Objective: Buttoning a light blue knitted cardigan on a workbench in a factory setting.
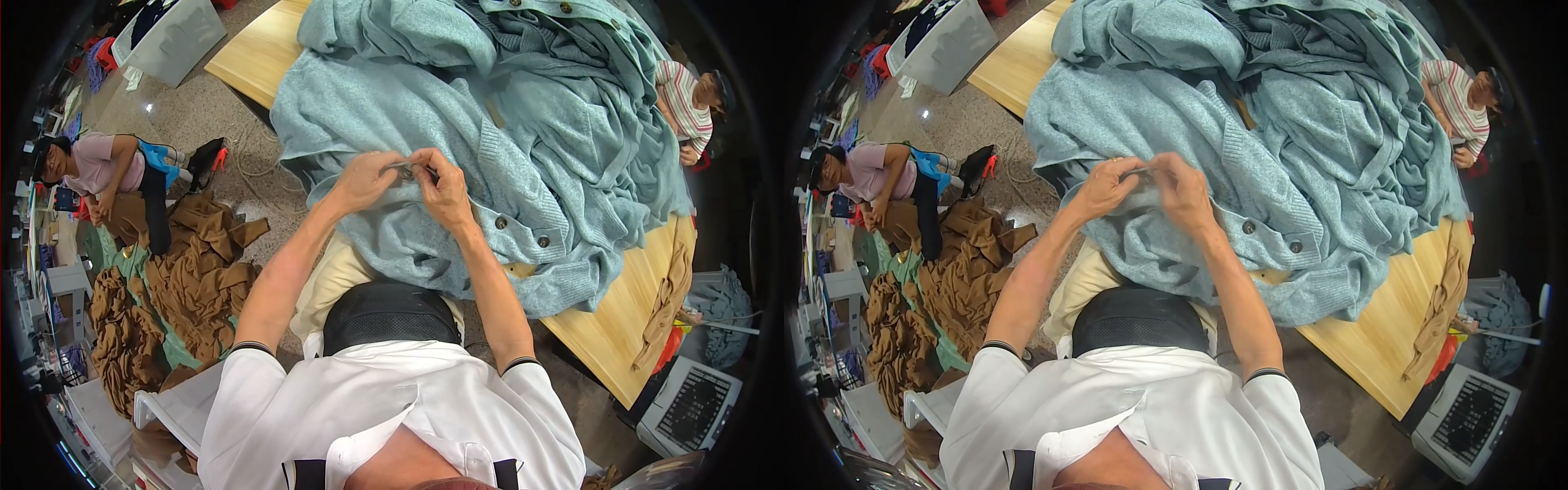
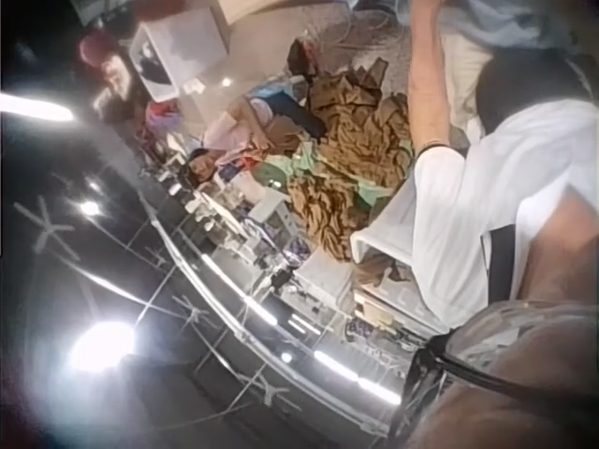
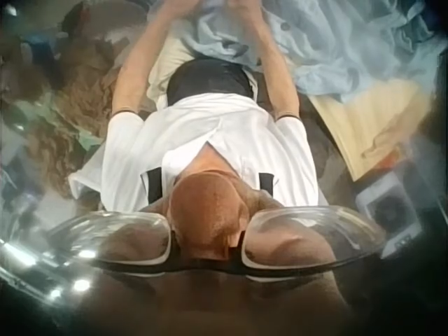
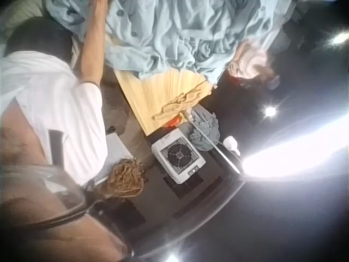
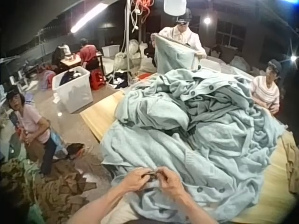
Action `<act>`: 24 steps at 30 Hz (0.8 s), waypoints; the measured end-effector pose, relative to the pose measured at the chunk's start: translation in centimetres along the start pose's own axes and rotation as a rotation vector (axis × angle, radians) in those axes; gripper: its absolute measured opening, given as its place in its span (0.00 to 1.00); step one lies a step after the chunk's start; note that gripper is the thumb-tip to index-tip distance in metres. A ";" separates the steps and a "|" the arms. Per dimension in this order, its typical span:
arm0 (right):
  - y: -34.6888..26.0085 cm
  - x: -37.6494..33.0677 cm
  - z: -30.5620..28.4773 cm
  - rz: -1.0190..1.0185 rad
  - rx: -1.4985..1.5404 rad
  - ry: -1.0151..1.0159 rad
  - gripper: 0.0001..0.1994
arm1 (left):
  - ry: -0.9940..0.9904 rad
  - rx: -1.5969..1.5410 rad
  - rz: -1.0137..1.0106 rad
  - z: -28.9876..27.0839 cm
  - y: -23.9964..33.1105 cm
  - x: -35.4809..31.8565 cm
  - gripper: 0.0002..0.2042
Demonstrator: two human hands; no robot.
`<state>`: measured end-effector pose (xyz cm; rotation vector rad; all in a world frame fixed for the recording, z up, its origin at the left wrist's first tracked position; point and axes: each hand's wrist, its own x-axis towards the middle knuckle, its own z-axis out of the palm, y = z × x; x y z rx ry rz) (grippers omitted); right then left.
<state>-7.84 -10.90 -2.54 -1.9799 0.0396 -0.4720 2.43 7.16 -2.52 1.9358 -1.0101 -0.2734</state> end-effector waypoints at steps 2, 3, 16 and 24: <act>-0.1 0.0 -0.4 0.042 0.046 -0.040 0.09 | -0.044 -0.066 -0.042 -0.3 0.3 0.2 0.10; 0.0 0.1 -0.7 0.070 0.075 -0.072 0.10 | -0.044 -0.065 -0.040 -0.2 0.3 0.1 0.10; 1.0 0.1 -0.5 0.189 0.248 -0.041 0.12 | 0.009 -0.261 -0.136 0.0 0.1 -0.4 0.10; -1.8 0.3 -2.2 0.218 0.070 -0.144 0.11 | 0.050 -0.261 -0.106 -0.6 0.1 -0.8 0.09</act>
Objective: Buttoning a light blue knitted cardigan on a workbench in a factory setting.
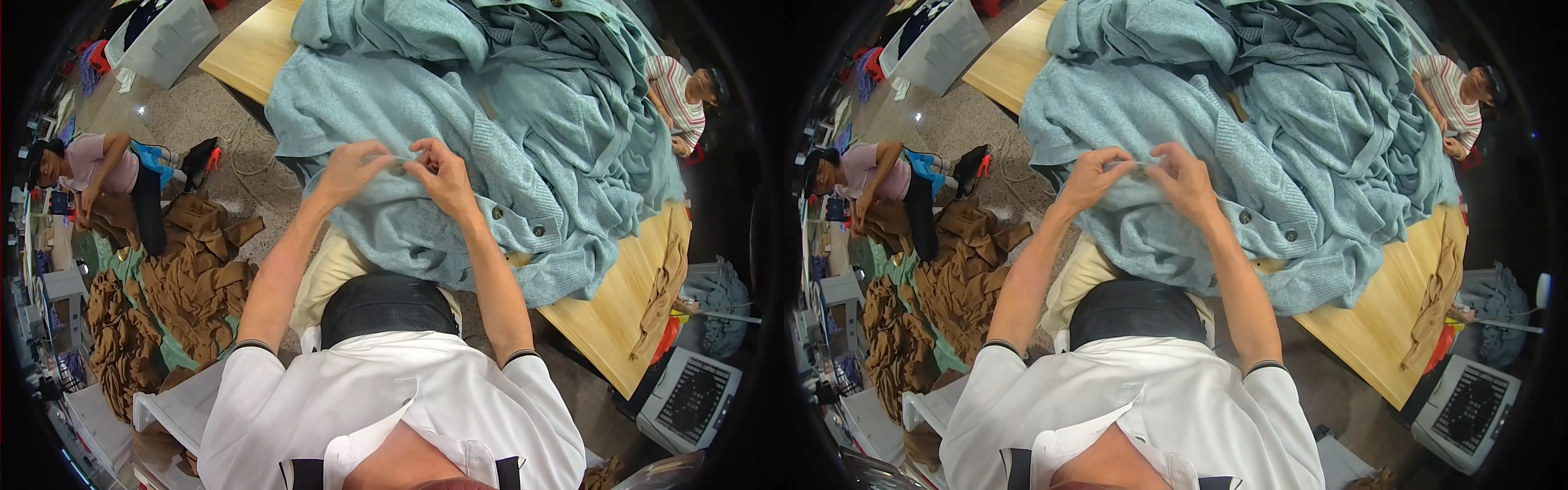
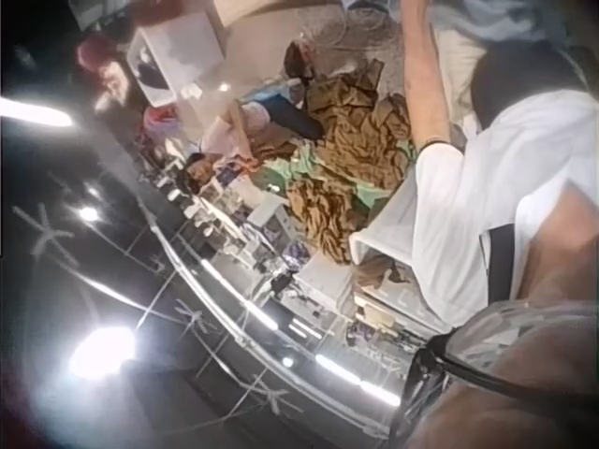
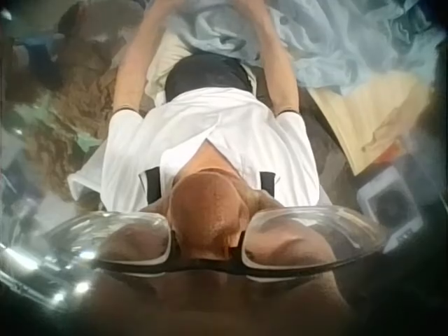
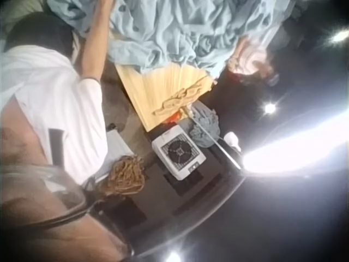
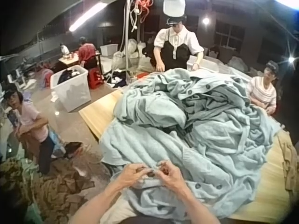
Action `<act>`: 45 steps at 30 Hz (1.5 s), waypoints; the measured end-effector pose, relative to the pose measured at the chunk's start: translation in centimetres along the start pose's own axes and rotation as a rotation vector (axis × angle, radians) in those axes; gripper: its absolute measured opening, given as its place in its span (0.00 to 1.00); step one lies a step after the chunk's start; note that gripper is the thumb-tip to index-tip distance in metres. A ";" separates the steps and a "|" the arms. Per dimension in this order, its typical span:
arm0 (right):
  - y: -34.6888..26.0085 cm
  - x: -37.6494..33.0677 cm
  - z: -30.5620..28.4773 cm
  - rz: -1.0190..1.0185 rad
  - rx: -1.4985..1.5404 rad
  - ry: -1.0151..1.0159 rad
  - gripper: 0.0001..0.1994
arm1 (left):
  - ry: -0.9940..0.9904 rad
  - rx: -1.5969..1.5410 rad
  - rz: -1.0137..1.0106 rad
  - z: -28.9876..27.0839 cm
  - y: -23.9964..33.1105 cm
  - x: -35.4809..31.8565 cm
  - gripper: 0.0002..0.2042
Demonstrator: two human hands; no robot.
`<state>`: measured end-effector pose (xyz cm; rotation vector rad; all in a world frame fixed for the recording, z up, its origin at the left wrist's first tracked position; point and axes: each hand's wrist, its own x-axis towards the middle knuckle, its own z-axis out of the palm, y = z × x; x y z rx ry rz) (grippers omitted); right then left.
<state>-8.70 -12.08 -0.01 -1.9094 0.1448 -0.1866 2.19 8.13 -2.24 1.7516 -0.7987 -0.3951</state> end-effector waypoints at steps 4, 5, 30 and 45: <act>0.3 -3.3 -2.4 -0.433 -0.739 0.158 0.17 | 0.277 0.213 -0.146 -1.9 -2.2 -2.9 0.10; 0.2 -4.7 -3.5 -0.324 -0.727 0.134 0.19 | 0.342 0.138 -0.222 -2.5 -3.1 -4.1 0.10; 1.4 -16.8 -13.2 0.005 -0.815 0.459 0.55 | 0.130 0.550 0.146 -2.1 -1.1 -4.3 0.18; -12.2 -10.4 -3.0 -0.656 -0.407 -0.171 0.18 | -0.013 0.648 0.337 1.9 -3.0 -4.4 0.30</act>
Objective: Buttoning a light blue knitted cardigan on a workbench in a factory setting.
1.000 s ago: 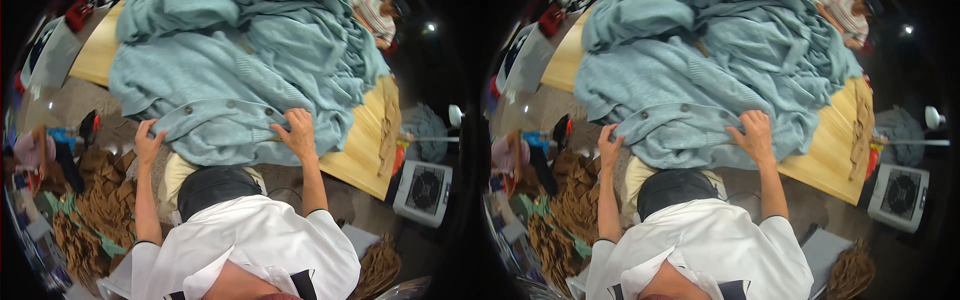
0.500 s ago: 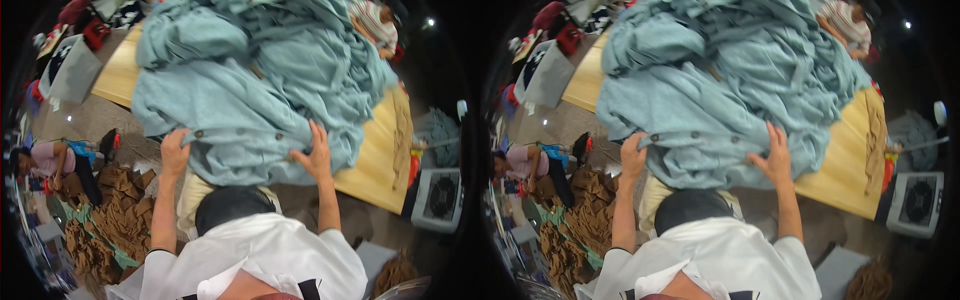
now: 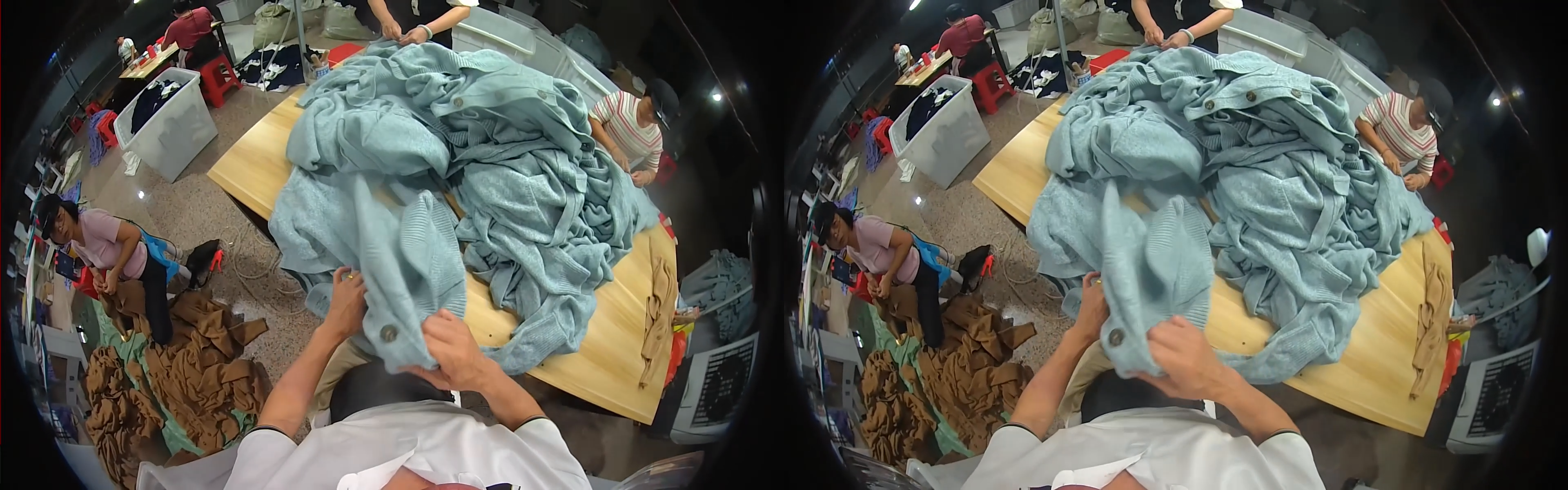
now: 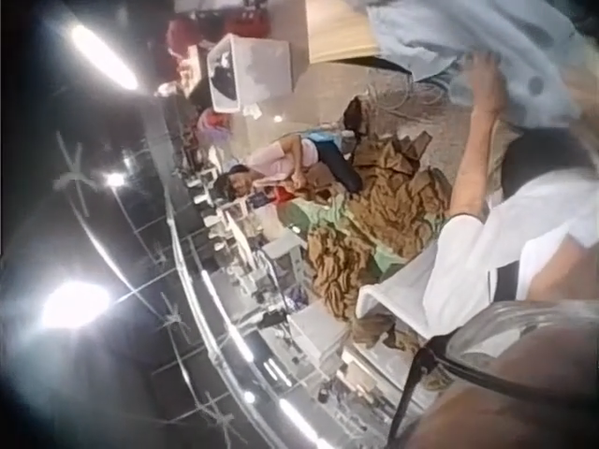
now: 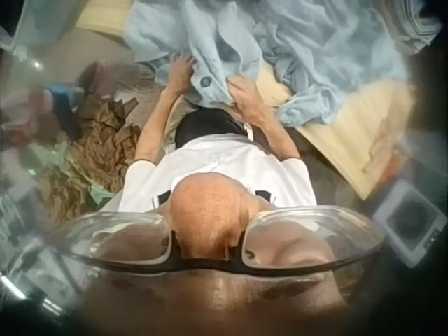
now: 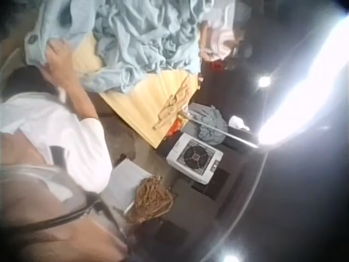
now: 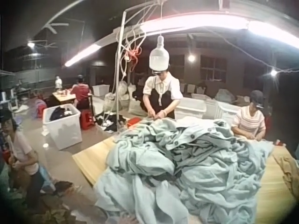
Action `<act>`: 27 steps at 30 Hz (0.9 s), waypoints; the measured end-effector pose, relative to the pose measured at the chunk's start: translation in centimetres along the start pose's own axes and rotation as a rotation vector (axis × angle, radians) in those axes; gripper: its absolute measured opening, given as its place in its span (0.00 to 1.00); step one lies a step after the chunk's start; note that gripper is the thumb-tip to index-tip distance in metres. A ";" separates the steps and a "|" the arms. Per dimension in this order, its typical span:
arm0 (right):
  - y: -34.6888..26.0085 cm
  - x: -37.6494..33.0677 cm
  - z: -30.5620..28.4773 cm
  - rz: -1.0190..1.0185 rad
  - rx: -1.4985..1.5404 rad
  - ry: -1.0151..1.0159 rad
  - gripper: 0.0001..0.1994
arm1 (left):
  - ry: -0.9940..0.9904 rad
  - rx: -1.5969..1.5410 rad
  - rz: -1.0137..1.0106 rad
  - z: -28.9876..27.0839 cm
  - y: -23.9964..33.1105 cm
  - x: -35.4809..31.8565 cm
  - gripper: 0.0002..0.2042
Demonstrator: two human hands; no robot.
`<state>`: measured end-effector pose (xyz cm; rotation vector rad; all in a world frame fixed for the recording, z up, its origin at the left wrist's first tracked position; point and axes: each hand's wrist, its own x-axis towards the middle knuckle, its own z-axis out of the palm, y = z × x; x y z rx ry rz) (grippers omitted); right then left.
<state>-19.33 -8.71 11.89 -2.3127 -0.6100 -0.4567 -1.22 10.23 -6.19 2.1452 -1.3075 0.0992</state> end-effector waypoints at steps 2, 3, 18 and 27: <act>-0.9 1.2 -0.8 -0.037 0.011 0.015 0.20 | 0.103 -0.478 -0.258 -0.5 -0.2 -0.8 0.23; -1.2 1.9 -1.1 -0.086 0.019 0.024 0.22 | 0.142 -0.747 -0.417 -0.5 -0.8 -1.6 0.24; 8.9 -11.0 3.5 0.437 0.470 0.105 0.66 | -0.508 -1.119 0.593 -12.5 16.9 6.1 0.19; 14.5 -13.9 12.2 0.772 1.017 0.409 0.58 | 0.524 -0.393 0.248 -13.6 10.6 -0.1 0.17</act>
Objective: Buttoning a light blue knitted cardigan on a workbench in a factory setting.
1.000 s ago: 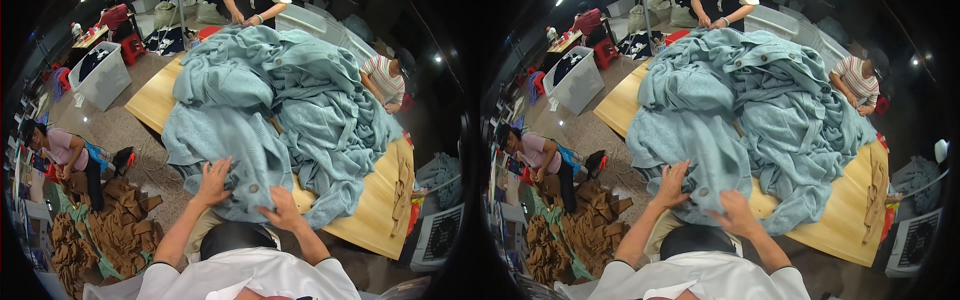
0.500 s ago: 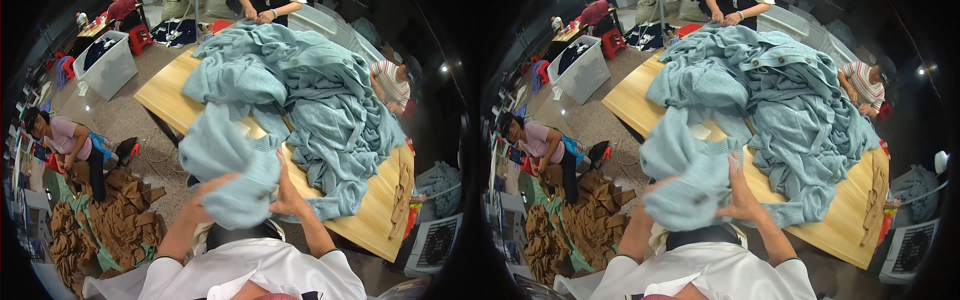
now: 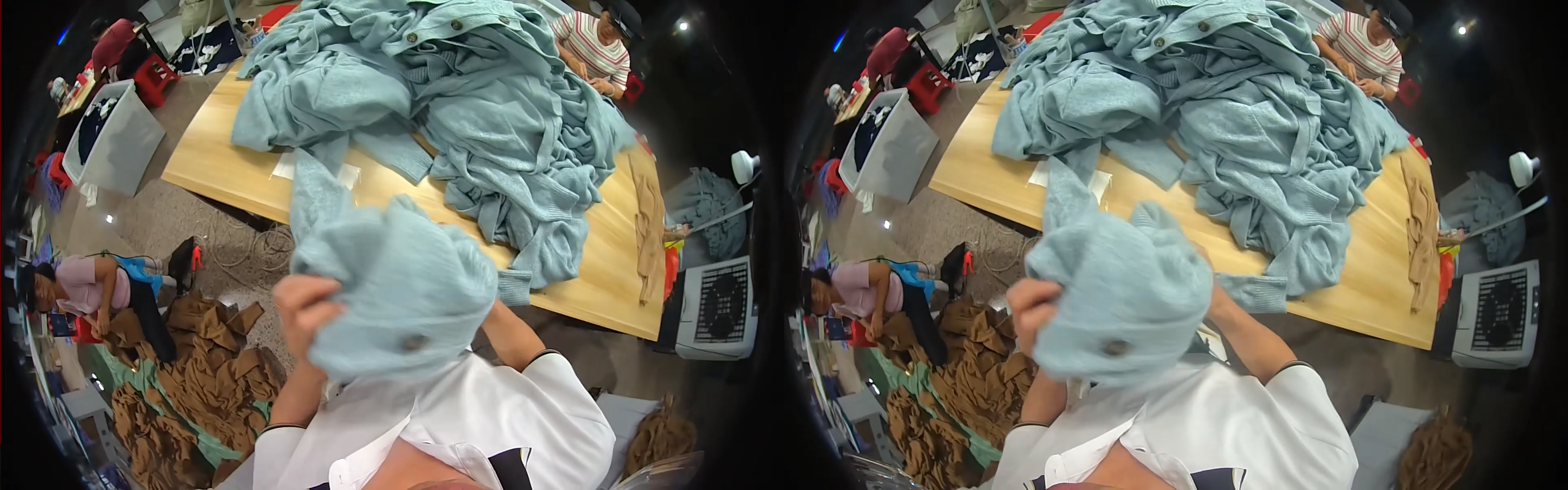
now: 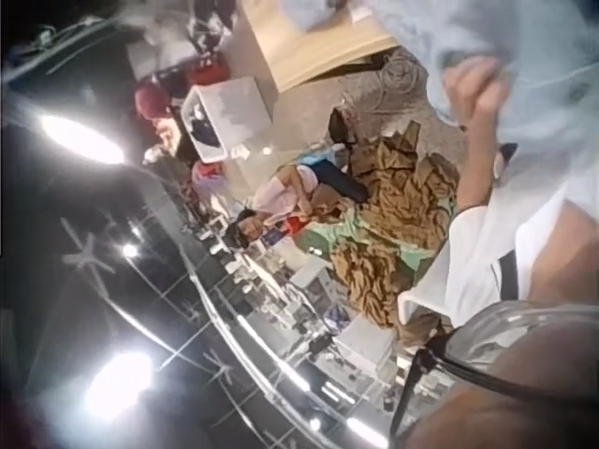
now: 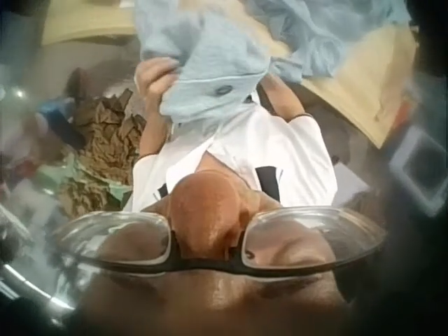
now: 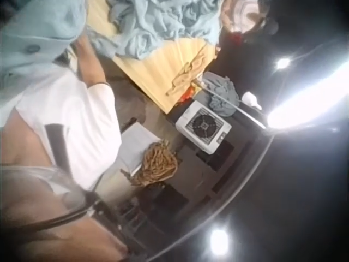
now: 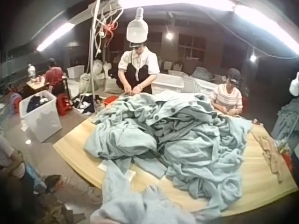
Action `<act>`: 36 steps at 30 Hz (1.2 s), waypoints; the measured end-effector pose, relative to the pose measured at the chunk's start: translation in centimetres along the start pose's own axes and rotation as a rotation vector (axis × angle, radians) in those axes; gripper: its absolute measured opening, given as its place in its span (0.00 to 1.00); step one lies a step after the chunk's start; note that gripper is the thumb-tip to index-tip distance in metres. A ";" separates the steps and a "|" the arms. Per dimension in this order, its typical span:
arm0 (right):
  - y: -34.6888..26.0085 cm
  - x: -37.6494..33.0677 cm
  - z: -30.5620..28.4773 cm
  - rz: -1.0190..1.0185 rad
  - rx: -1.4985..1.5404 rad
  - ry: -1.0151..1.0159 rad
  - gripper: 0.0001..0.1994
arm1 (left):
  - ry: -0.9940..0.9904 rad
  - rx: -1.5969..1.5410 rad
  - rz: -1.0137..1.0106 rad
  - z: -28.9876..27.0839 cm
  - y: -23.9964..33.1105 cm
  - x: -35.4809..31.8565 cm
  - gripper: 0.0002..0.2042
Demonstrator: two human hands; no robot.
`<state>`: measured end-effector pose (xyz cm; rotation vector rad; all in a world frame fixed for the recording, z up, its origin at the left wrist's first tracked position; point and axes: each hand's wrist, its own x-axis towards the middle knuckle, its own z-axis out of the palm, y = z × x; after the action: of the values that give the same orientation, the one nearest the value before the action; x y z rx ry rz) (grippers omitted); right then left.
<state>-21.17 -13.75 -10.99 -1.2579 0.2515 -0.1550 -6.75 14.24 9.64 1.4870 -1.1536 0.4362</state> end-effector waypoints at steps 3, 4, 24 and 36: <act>-16.1 -1.5 9.4 -0.178 0.152 -0.160 0.41 | 0.415 -0.376 -0.577 2.3 -1.0 -1.0 0.19; -14.6 -1.5 8.4 -0.627 -0.610 -0.093 0.40 | 0.464 -0.713 -0.773 3.3 -0.8 -0.5 0.19; -18.7 -0.1 14.7 -0.677 -0.472 -0.484 0.86 | -0.025 -0.543 -0.140 -4.5 1.3 -9.6 0.18; -19.6 0.9 6.5 -0.273 0.286 0.111 0.29 | -0.057 -0.289 0.259 12.4 -4.9 12.4 0.17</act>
<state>-18.12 -13.90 9.44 -0.9952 0.1457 -0.4804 -1.16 -2.62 13.32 1.1118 -1.3988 0.3852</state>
